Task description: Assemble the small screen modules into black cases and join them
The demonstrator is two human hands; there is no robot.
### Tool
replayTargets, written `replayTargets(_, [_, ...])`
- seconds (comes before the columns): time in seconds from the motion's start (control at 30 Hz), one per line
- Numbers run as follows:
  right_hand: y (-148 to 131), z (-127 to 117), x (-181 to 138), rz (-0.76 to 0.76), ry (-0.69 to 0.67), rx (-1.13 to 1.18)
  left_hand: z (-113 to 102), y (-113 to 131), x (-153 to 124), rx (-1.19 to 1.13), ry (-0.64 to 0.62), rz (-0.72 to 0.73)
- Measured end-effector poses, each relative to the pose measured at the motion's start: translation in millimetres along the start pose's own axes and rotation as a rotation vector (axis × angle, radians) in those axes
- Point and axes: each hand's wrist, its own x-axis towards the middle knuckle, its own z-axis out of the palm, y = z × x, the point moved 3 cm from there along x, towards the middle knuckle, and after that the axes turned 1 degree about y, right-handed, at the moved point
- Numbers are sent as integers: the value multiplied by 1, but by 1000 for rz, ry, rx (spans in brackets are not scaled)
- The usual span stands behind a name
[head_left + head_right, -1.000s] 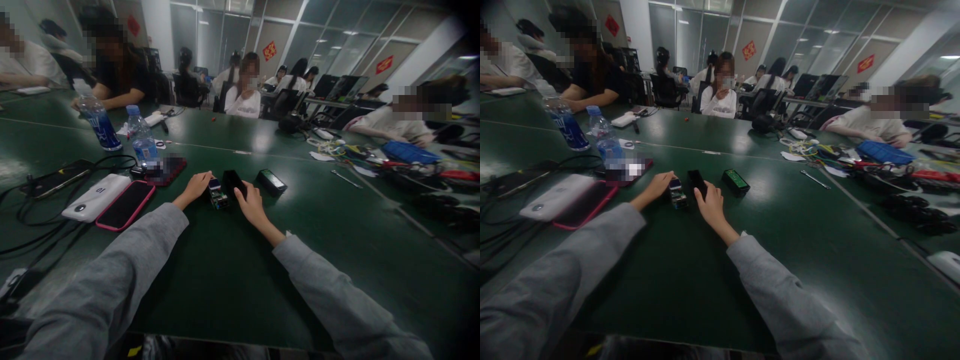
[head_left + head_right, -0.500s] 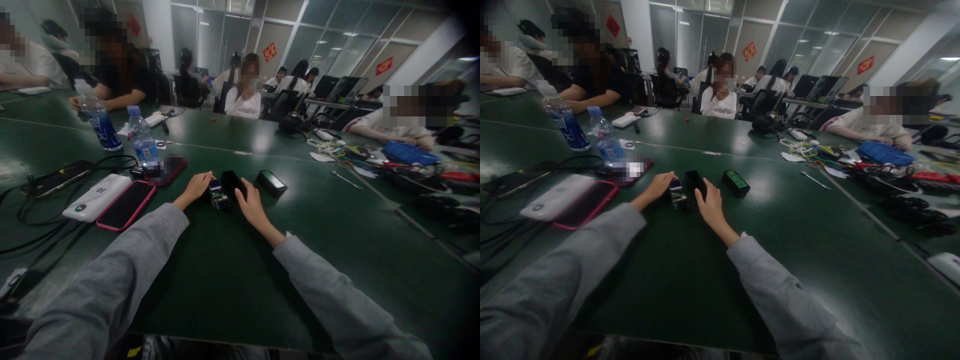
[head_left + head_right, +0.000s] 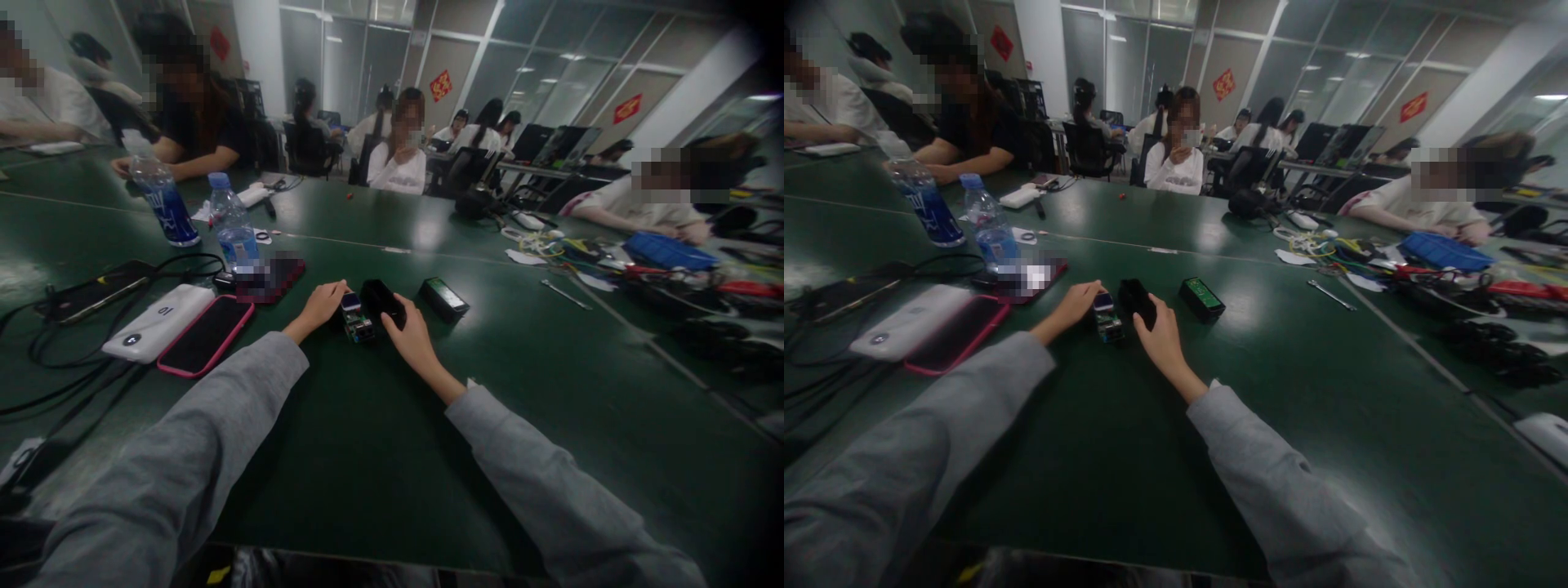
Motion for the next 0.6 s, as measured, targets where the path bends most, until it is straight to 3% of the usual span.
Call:
replayTargets(0.13, [4, 0, 1, 12, 32, 9, -1, 1, -1, 2, -4, -12])
replayTargets(0.37, [-22, -11, -5, -188, 174, -170, 0, 0, 0, -9, -6, -21])
replayTargets(0.43, [-36, -10, -9, -318, 89, -200, 0, 0, 0, -3, 5, -13])
replayTargets(0.53, [-49, -2, -16, -505, -186, -246, 0, 1, 0, -7, 14, -1])
replayTargets(0.6, [-50, 4, -19, -545, -319, -253, 0, 2, 0, -16, 17, 6])
